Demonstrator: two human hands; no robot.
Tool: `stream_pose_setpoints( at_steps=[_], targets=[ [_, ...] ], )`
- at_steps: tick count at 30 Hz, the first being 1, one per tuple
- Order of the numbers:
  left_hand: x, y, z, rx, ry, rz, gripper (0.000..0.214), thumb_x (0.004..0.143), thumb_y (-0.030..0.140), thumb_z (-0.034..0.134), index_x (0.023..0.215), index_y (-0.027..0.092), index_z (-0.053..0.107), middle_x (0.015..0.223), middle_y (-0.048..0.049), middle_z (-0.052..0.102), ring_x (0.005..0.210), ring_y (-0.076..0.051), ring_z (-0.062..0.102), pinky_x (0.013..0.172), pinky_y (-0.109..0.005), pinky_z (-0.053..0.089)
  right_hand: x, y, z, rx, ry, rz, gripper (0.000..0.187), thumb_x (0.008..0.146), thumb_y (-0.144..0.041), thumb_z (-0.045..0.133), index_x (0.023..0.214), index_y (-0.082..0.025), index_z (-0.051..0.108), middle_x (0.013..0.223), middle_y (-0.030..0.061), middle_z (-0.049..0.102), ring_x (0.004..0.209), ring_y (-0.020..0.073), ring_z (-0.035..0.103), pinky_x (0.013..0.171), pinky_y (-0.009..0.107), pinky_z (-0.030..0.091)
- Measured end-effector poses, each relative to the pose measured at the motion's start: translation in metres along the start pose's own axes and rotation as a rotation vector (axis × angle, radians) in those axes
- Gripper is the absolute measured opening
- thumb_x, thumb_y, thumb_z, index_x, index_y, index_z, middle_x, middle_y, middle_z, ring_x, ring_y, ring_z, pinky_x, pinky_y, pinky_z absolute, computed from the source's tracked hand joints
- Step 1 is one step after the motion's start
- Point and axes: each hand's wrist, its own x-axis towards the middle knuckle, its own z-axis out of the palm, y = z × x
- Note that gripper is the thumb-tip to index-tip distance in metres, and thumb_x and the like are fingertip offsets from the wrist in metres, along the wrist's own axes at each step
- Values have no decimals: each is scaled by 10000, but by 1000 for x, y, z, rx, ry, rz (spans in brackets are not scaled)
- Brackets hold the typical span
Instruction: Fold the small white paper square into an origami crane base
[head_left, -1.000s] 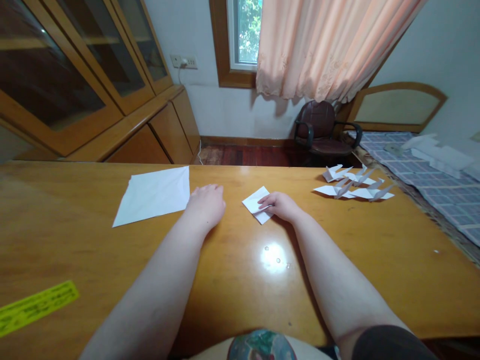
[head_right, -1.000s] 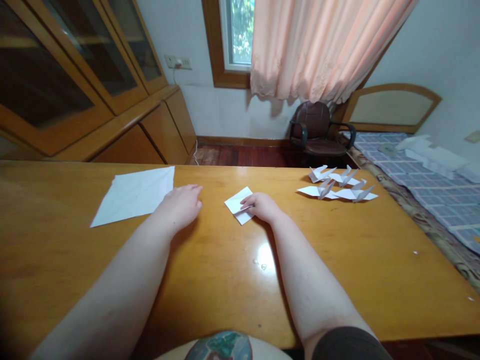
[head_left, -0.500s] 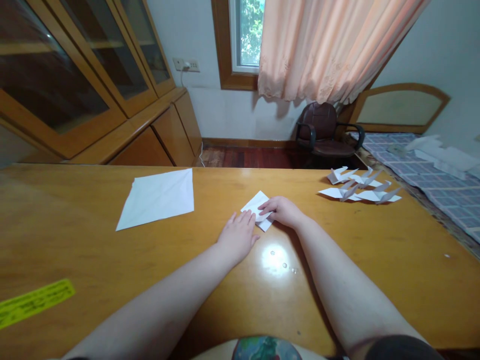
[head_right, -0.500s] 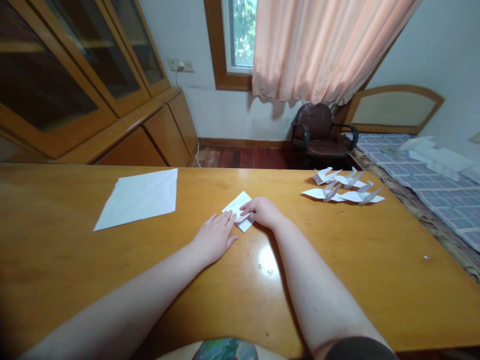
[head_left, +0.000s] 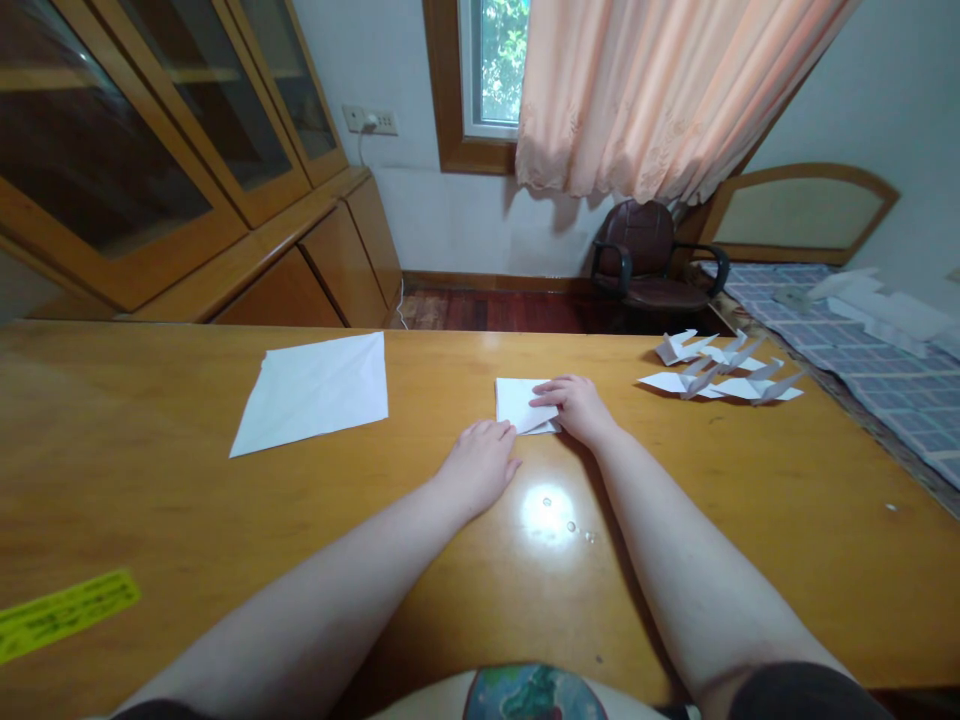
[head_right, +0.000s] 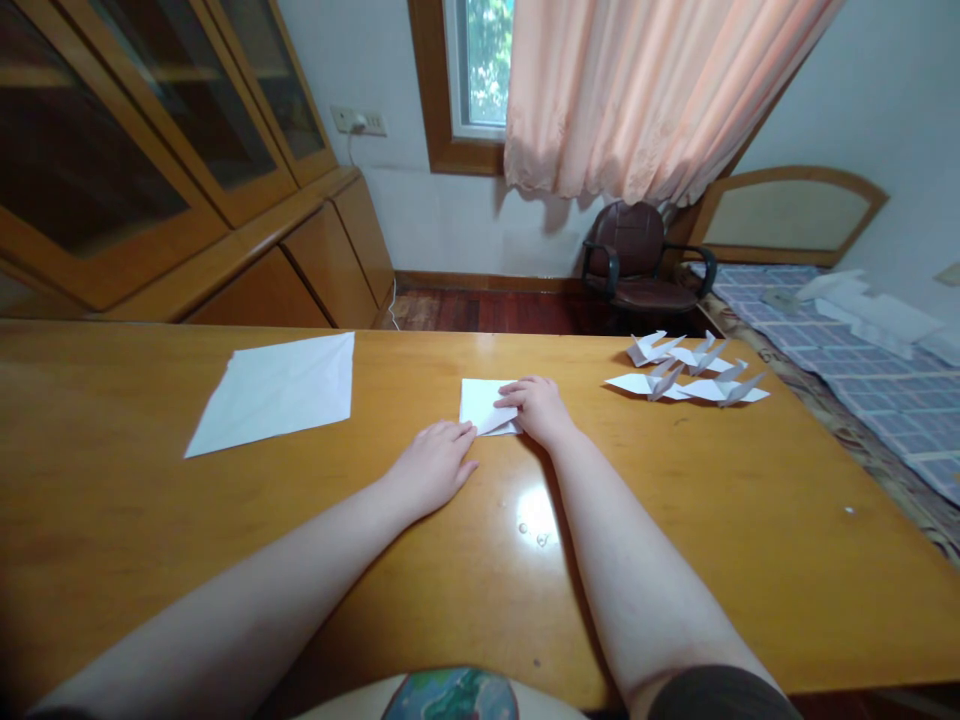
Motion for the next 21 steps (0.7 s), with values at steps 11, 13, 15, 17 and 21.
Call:
stream_pose_setpoints(
  at_steps=[11, 13, 15, 17, 21],
  targets=[
    [-9, 12, 2, 82, -62, -24, 434, 912, 254, 521, 1332, 148, 497, 1339, -162, 572, 1251, -287, 505, 1126, -526, 271, 1, -2, -6, 232, -145, -87, 404, 608, 15, 589, 835, -254, 787, 1003, 35, 752, 934, 208, 679, 893, 362, 497],
    [-12, 17, 0, 107, -48, -31, 386, 917, 222, 493, 1294, 142, 518, 1353, -169, 560, 1263, -295, 493, 1129, -555, 247, 1, -3, -7, 243, -146, -61, 403, 605, 14, 589, 826, -258, 787, 999, 31, 753, 932, 209, 681, 898, 366, 501],
    [-13, 18, -1, 114, -24, -84, 292, 919, 223, 473, 1176, 129, 576, 1221, -173, 637, 1163, -291, 564, 1108, -532, 288, 1, -4, -7, 251, -148, -38, 404, 596, 17, 590, 813, -260, 788, 990, 29, 754, 929, 211, 682, 897, 368, 505],
    [-11, 15, -2, 96, 7, -155, 219, 917, 216, 461, 1069, 137, 598, 1003, -135, 694, 996, -265, 631, 1056, -479, 362, 1, -3, -7, 262, -147, -24, 403, 593, 18, 586, 805, -259, 788, 982, 30, 755, 928, 212, 682, 895, 369, 508],
    [-1, -5, -3, 34, 102, -213, 237, 891, 265, 525, 1096, 160, 580, 1084, -119, 674, 1055, -271, 601, 1042, -466, 375, 1, -1, -6, 287, -140, -13, 396, 601, 11, 578, 809, -252, 788, 987, 36, 754, 938, 212, 680, 910, 374, 505]
  ],
)
